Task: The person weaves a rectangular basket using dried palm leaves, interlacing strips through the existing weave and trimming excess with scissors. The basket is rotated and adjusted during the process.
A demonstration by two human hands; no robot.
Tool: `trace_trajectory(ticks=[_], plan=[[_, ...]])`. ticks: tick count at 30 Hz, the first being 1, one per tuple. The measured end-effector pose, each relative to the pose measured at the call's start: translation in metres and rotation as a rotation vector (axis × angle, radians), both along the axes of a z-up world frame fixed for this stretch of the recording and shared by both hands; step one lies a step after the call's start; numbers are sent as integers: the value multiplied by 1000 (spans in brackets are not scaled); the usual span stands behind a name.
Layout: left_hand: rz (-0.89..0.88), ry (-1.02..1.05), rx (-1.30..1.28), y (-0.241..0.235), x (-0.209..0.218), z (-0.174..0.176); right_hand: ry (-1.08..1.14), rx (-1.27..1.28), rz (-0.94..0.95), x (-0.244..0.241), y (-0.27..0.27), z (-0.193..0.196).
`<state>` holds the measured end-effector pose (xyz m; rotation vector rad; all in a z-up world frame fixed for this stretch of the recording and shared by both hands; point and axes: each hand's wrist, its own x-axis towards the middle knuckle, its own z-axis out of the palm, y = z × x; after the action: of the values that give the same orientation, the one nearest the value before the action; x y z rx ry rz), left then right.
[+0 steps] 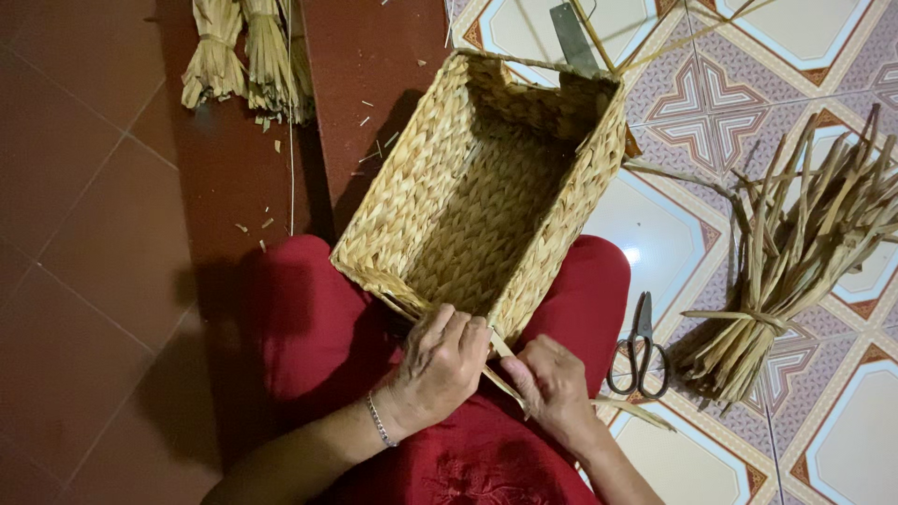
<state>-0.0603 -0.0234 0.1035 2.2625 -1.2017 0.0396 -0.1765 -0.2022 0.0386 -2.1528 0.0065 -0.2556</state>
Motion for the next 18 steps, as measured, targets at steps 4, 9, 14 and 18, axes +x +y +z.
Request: trace_trajectory(ticks=[4,9,14,18], plan=[[-70,-56,-27,3,6,1,74,45,-6,-14,3,1],[-168,-157,-29,6,8,-4,155,226,-43,-26,5,-2],[-152,-254,-87,8,11,-5,230,374,-74,-40,10,-20],[-156,-90,-94,-1,20,4,317,520,-63,-43,8,-35]])
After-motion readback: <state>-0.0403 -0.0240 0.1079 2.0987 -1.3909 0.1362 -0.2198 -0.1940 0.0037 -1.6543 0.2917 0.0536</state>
